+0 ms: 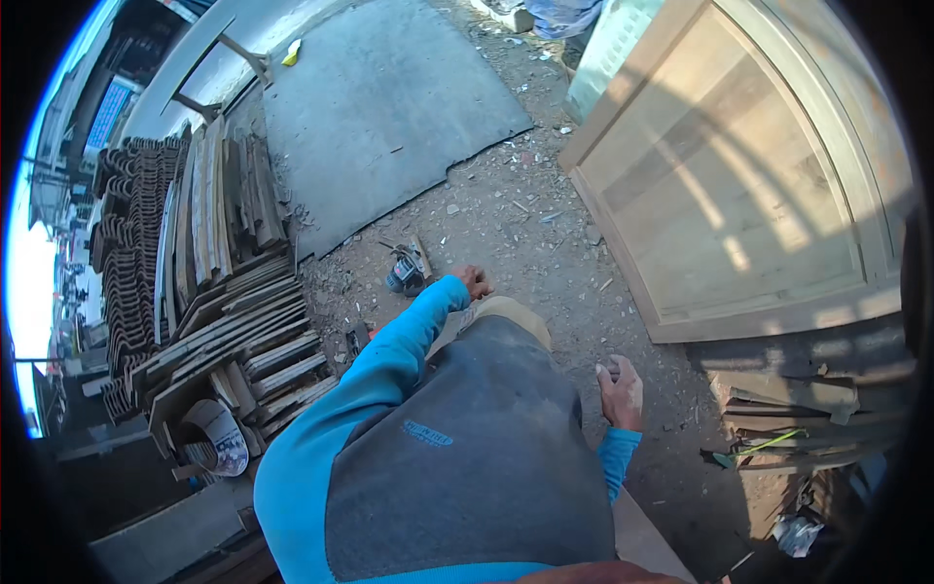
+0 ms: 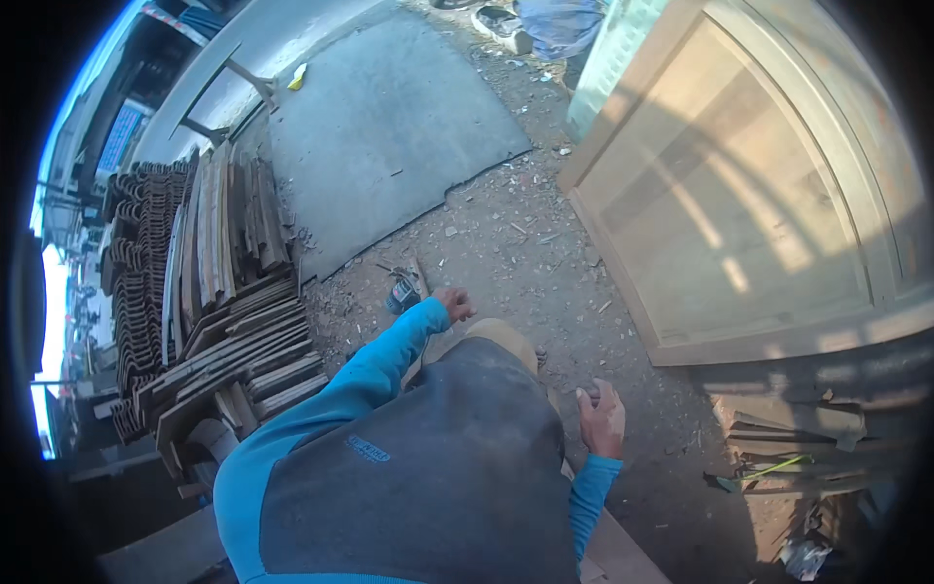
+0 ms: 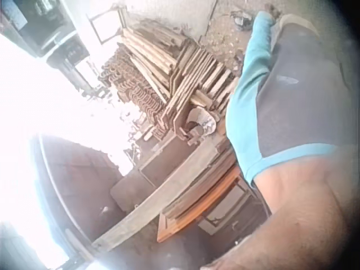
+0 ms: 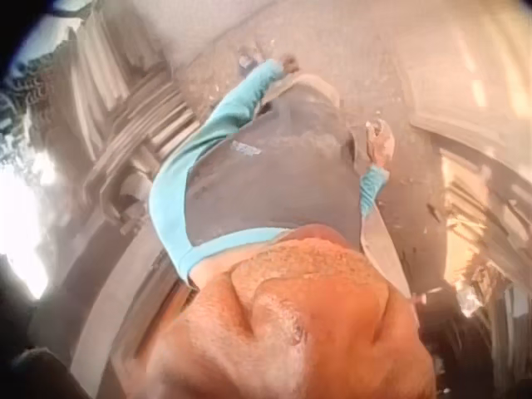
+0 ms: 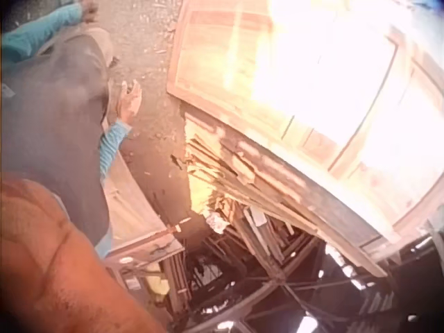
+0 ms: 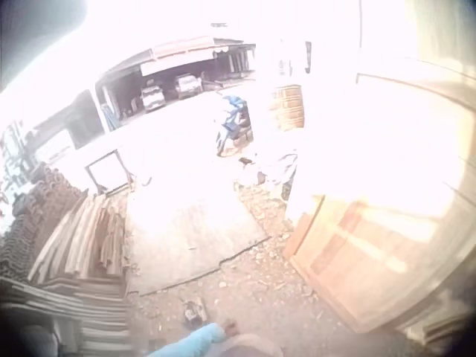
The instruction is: The person selects a piece of wood from a stack, sweeps it with a brush, and then helps another person align and secure it into a wooden door frame by hand and with a hammer.
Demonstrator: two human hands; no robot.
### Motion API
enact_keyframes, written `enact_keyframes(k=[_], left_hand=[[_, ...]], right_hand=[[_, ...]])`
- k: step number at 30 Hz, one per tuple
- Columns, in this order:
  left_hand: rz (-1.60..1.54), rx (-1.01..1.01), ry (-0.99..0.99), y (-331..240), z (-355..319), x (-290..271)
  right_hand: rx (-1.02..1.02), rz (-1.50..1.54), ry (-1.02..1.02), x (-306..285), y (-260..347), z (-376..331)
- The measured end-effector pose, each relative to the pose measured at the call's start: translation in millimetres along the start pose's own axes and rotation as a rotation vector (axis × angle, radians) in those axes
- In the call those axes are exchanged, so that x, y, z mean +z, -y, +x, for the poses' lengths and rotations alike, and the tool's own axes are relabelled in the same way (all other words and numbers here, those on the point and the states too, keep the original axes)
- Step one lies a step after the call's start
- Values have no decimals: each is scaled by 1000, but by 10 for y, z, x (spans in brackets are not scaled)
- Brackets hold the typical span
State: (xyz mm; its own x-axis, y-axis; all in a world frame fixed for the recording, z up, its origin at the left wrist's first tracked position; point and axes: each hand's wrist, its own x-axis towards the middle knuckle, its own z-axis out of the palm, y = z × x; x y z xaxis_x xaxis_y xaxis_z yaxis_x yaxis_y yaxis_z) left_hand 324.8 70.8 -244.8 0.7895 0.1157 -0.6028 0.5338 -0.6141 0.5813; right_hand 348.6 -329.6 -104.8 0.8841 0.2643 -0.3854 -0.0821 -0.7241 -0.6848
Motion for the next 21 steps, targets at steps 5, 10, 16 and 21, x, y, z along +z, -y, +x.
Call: enact_keyframes(k=[5, 10, 16, 21], left_hand=[[213, 72, 37, -138, 104, 448], [525, 110, 207, 461, 800, 646], [826, 313, 217, -458, 1899, 448], [-217, 43, 234, -2003, 3079, 527]], right_hand=[[-105, -258, -79, -545, -312, 523], [-241, -98, -240, -808, -227, 966], [-122, -15, -281, -1227, -719, 1248], [172, 15, -289, -1828, -1215, 1144]])
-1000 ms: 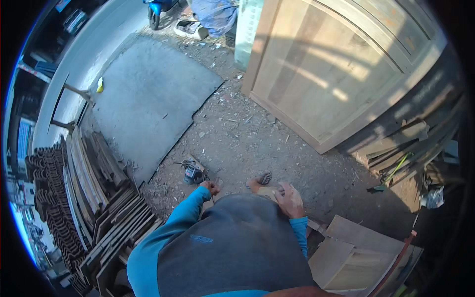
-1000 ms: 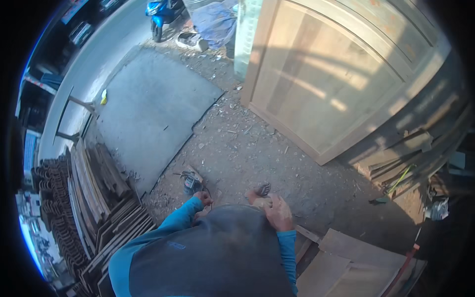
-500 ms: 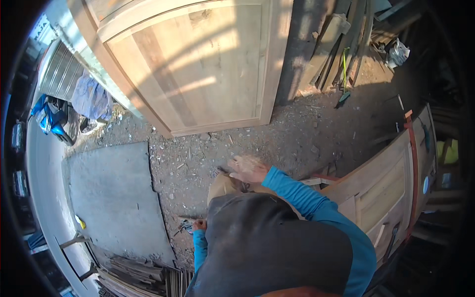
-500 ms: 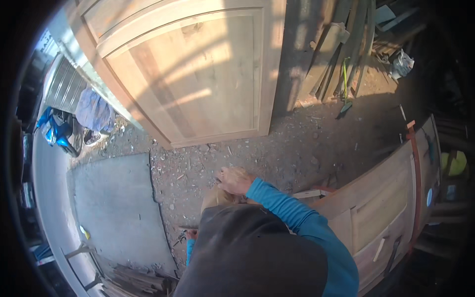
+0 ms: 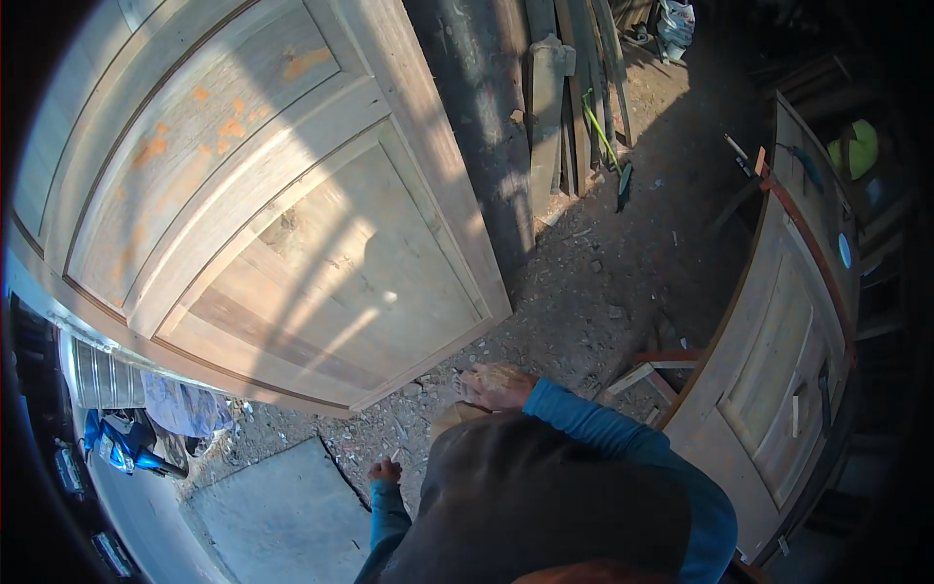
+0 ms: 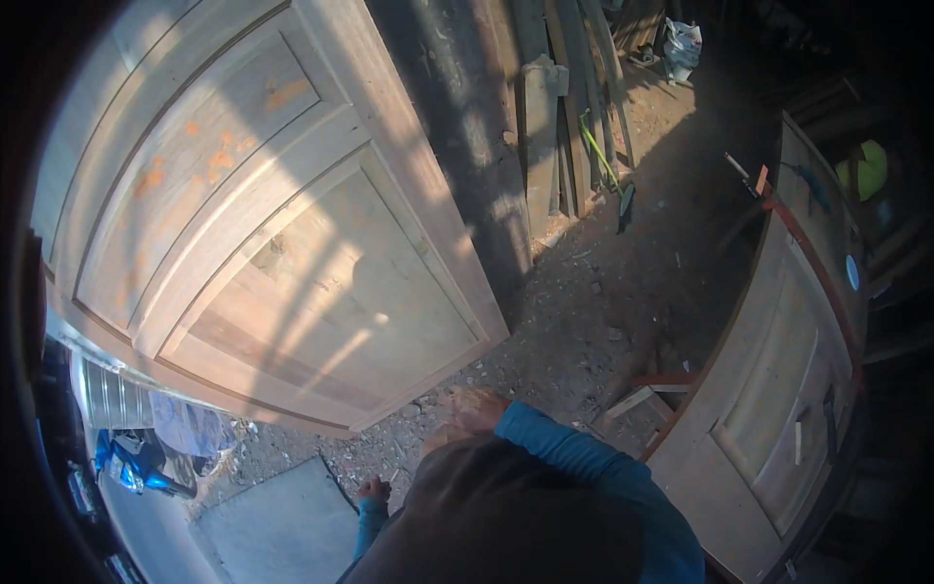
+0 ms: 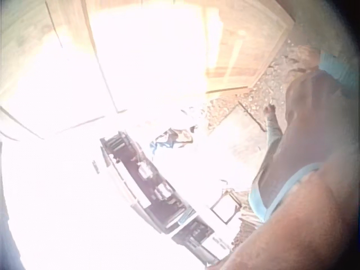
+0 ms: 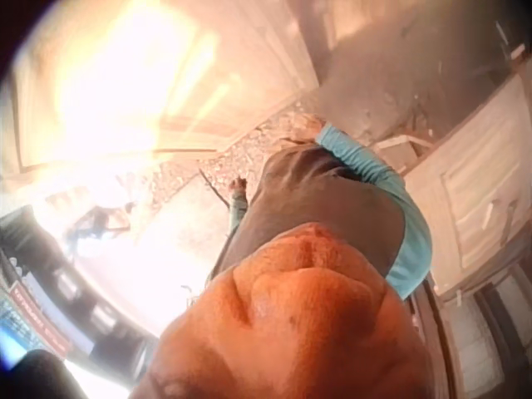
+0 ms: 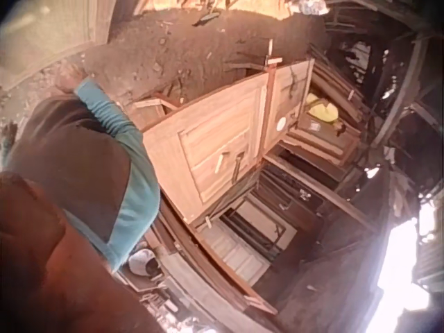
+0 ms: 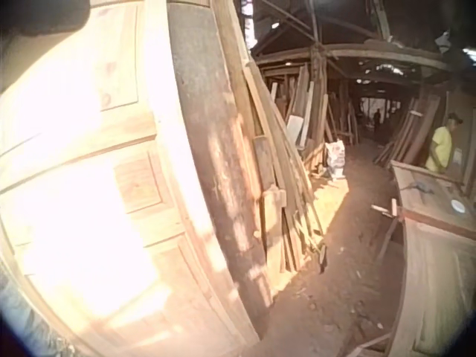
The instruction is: The person selects a piece of wood from a stack, sweeps it with a brush, and then helps another person align and secure it into a wooden door frame by hand and with a hammer.
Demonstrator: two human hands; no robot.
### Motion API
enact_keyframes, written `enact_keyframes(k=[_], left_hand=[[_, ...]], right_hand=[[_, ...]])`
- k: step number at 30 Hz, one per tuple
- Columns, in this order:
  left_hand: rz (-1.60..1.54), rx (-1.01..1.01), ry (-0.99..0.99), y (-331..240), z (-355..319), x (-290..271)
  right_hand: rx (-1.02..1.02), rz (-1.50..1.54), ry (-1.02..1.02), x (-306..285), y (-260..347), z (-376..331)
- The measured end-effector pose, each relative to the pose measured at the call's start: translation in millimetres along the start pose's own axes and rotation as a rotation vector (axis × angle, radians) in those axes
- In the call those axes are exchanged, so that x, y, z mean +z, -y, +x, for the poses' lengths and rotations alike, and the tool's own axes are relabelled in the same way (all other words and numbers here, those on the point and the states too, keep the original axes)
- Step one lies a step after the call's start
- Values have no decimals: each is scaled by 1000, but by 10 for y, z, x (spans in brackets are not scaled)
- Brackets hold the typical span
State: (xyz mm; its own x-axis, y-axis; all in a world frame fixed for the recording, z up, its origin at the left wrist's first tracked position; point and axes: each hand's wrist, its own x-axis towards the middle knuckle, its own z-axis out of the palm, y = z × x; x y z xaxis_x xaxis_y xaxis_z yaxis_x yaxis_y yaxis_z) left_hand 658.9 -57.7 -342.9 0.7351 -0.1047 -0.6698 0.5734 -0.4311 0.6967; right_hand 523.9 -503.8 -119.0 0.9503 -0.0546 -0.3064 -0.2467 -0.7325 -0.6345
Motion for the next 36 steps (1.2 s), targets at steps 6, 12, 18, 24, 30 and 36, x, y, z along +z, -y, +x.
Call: enact_keyframes(k=[6, 12, 18, 24, 30, 36], left_hand=[[317, 403, 13, -1433, 1088, 381], [175, 145, 184, -1829, 1123, 1384], [522, 205, 307, -1673, 559, 2325], [813, -19, 123, -1289, 152, 3098], [688, 157, 216, -2769, -579, 4349], [601, 182, 312, -2815, -86, 4614]], right_hand=[[381, 159, -187, -533, -509, -153], [239, -57, -247, -407, -1314, -258], [384, 128, -149, -1555, -1619, -320], [281, 162, -170, -2493, -2701, -262], [348, -30, -320, -3111, -3793, -651], [355, -133, -505, -3208, -4272, -679]])
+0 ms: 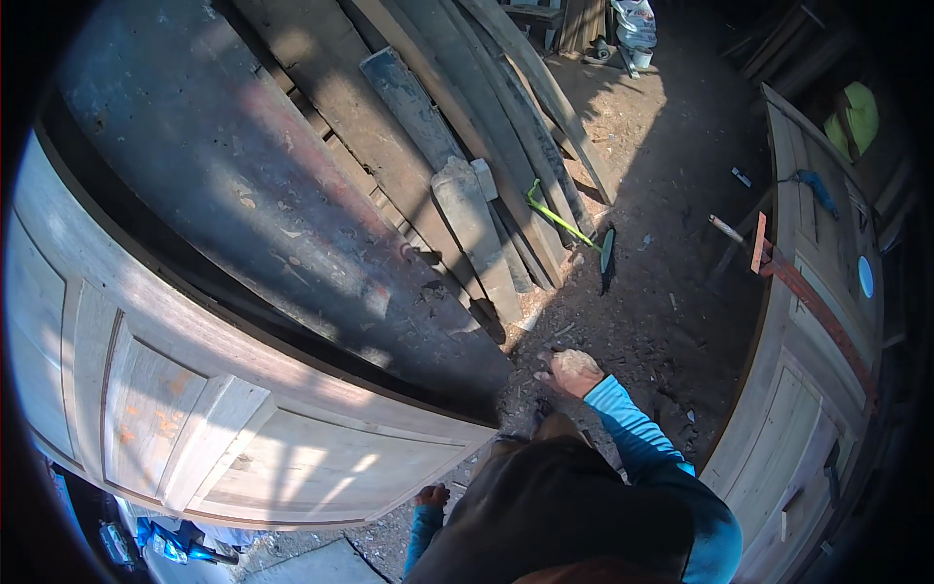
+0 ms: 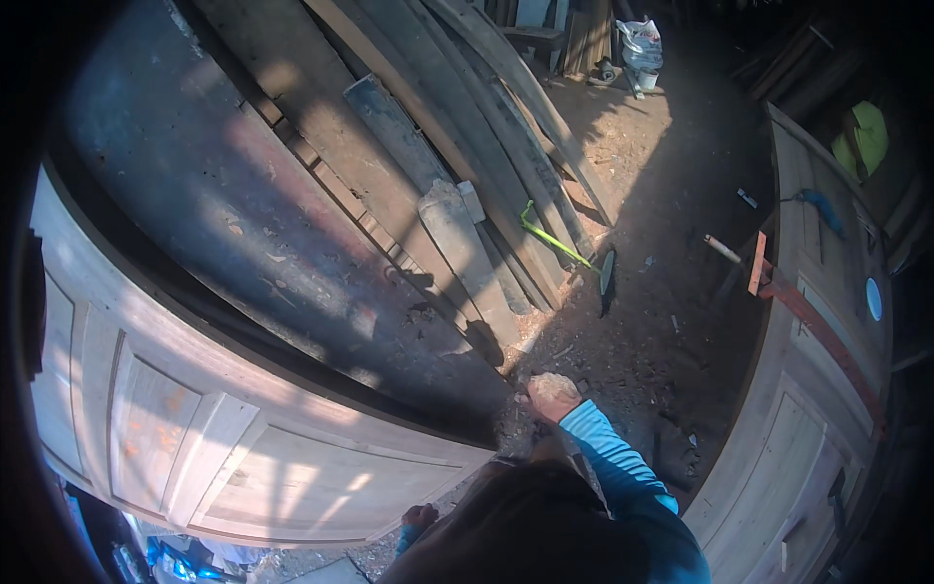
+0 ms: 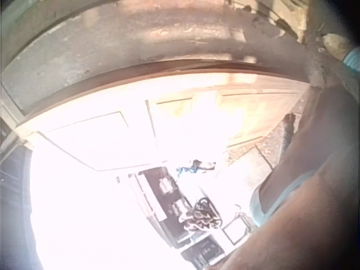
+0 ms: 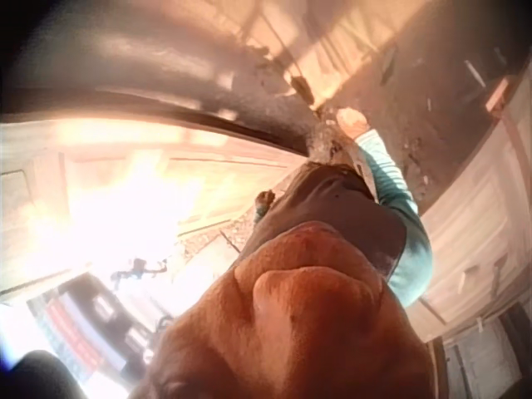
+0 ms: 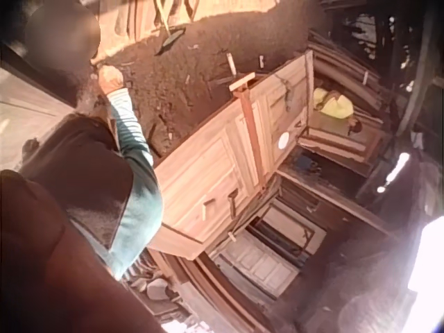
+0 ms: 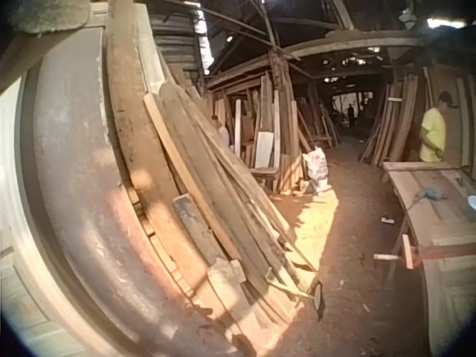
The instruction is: The person selects a piece of wood from a stack, sweeps it with a brush, and then helps another person align and secure it into a wooden door frame by hand and with a hammer.
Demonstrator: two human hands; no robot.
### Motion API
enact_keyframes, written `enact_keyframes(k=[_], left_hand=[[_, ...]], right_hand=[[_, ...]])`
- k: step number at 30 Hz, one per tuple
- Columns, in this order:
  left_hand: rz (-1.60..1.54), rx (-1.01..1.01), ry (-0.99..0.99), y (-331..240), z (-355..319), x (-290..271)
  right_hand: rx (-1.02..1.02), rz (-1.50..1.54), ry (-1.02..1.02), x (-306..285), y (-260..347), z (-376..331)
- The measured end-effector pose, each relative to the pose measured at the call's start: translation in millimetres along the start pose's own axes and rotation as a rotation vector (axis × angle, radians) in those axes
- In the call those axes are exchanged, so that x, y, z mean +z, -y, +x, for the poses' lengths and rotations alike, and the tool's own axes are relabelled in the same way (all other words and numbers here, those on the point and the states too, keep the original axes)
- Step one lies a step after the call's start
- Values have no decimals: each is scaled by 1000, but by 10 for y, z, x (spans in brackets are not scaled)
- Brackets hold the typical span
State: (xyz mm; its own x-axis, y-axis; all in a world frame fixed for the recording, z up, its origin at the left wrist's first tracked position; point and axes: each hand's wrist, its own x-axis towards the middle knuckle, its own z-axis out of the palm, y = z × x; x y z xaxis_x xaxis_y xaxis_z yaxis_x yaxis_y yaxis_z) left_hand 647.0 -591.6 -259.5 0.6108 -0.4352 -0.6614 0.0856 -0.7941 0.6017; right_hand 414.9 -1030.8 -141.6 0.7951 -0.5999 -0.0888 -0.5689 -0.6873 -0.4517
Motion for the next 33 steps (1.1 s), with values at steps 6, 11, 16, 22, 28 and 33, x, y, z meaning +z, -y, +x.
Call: enact_keyframes(k=[6, 11, 16, 22, 28, 33], left_hand=[[176, 456, 140, 26, 759, 161], [466, 513, 160, -1025, 918, 514], [-19, 259, 199, -2290, 1011, 854], [-279, 383, 91, -4141, 1075, 741], [-308, 785, -174, -5756, 1331, 498], [-98, 1017, -391, -7295, 1210, 133]], right_hand=[[34, 165, 353, -96, 344, 82], [-97, 263, 351, -242, 156, 444], [-148, 460, 146, -539, -385, 1409], [152, 856, -243, -607, -1015, 2866], [150, 809, -253, -781, -1383, 3862], [209, 1104, -91, -549, -1530, 4220]])
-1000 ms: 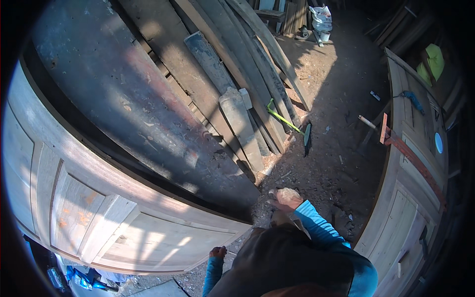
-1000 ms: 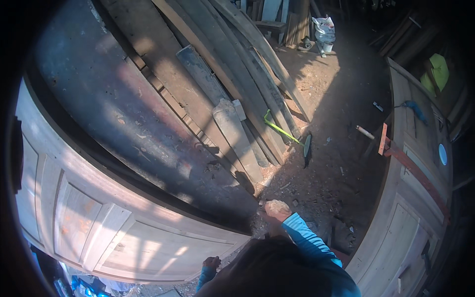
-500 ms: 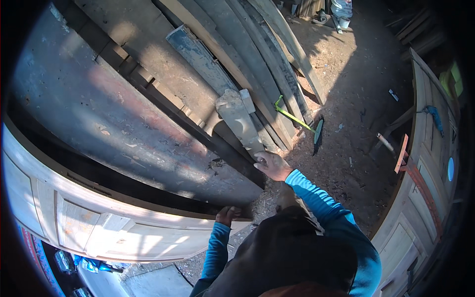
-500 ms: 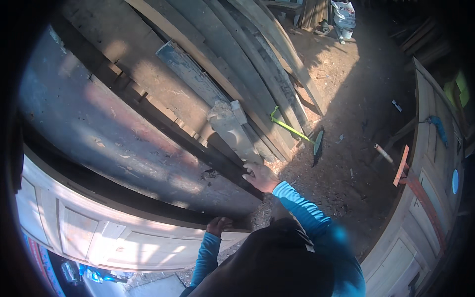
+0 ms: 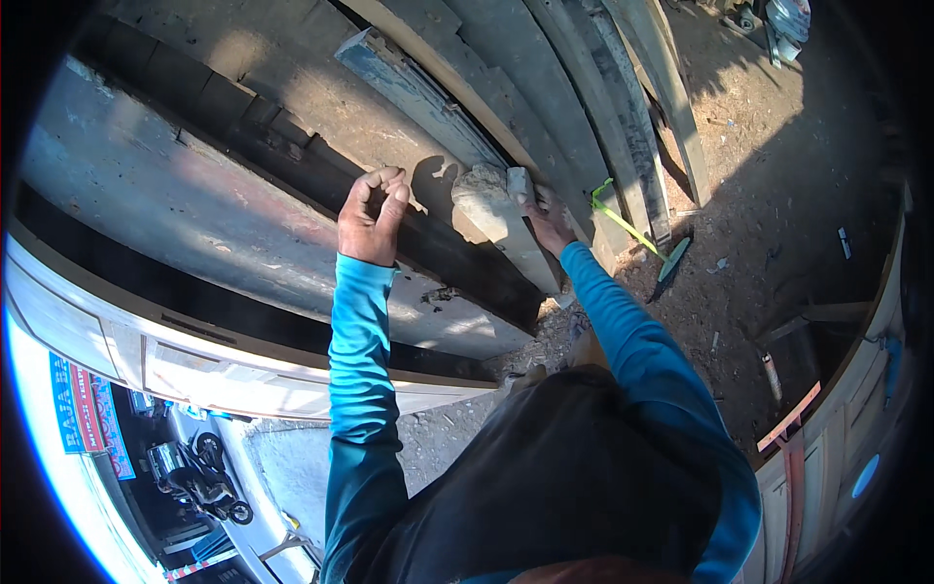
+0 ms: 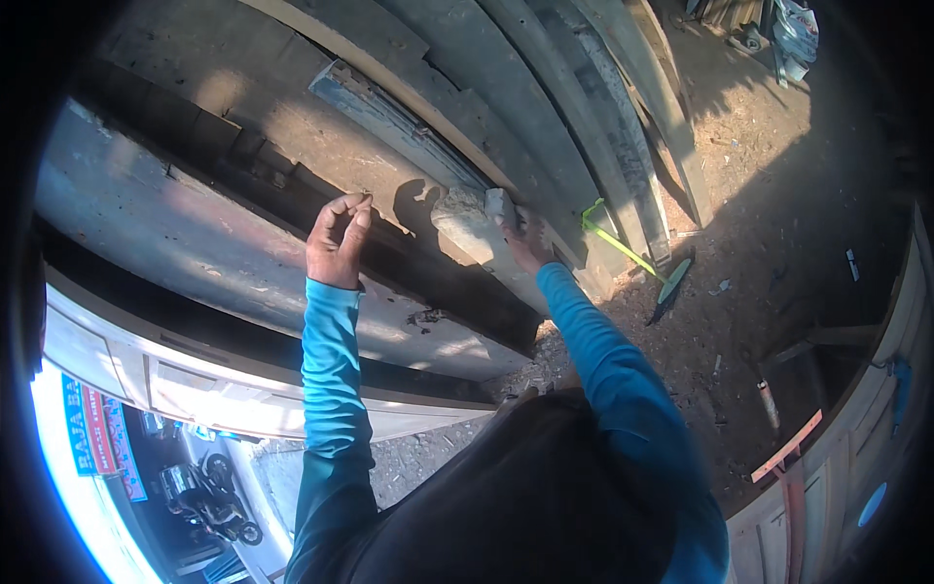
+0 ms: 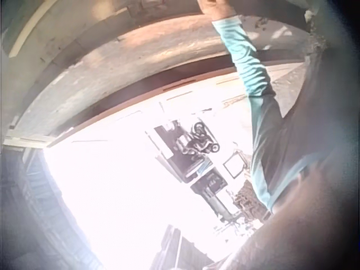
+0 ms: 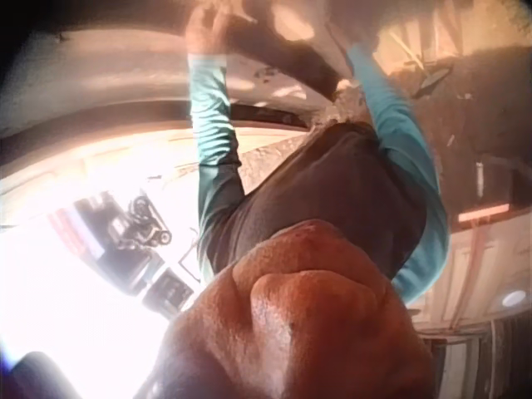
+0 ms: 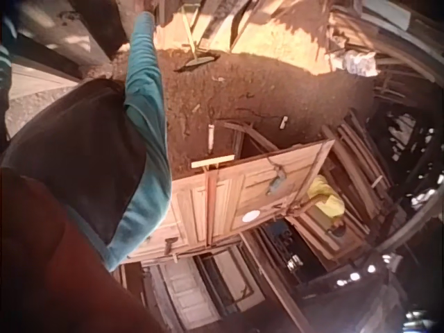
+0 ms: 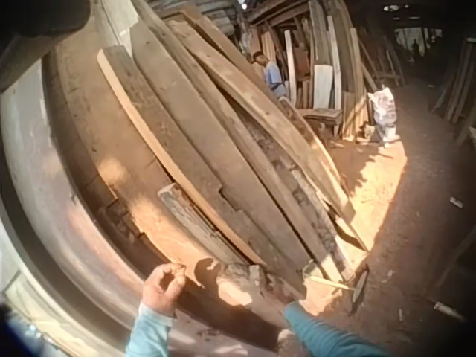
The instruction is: The person selects a piece of wood from a stack, sweeps it with a brush, and then helps another person align and secure it into a wooden door frame by hand and with a hammer.
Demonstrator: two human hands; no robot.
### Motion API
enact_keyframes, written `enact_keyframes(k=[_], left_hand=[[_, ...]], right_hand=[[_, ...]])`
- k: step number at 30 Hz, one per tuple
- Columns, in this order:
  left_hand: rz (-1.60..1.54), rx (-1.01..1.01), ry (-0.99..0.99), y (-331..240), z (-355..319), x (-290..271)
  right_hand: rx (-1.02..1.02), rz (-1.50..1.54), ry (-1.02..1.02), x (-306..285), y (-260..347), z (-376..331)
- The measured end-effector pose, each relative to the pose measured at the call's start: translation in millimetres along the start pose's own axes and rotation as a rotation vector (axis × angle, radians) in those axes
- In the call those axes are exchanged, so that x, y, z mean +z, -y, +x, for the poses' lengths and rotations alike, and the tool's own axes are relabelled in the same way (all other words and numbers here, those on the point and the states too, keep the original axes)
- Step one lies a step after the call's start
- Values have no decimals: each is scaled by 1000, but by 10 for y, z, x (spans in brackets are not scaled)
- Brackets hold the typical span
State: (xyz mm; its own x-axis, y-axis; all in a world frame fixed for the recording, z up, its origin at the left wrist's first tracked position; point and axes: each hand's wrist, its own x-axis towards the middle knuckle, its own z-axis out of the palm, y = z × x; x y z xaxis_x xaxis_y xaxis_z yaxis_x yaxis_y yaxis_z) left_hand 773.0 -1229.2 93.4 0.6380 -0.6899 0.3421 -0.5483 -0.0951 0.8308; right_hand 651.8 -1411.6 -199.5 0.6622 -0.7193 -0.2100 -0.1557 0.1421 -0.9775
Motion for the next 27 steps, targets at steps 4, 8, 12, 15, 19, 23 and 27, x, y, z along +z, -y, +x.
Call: enact_keyframes(k=[4, 8, 12, 15, 19, 23, 27], left_hand=[[244, 128, -98, -338, 795, -122], [396, 257, -158, -118, 1397, -329], [569, 80, 42, -338, 1617, -492], [630, 120, 21, -426, 1710, -417], [587, 147, 7, -286, 1665, -362], [488, 116, -100, -172, 1566, -356], [618, 138, -364, -137, 1266, -355]], right_hand=[[-49, -49, -56, -13, 152, -116], [-116, 93, -18, 115, 191, 122], [-40, -114, -105, 24, 581, -46], [-164, -96, -145, 55, 290, 88], [-192, -48, -135, 217, 100, -81], [-234, -39, -101, 338, 270, -647], [-297, -123, -28, 431, 452, -1331]])
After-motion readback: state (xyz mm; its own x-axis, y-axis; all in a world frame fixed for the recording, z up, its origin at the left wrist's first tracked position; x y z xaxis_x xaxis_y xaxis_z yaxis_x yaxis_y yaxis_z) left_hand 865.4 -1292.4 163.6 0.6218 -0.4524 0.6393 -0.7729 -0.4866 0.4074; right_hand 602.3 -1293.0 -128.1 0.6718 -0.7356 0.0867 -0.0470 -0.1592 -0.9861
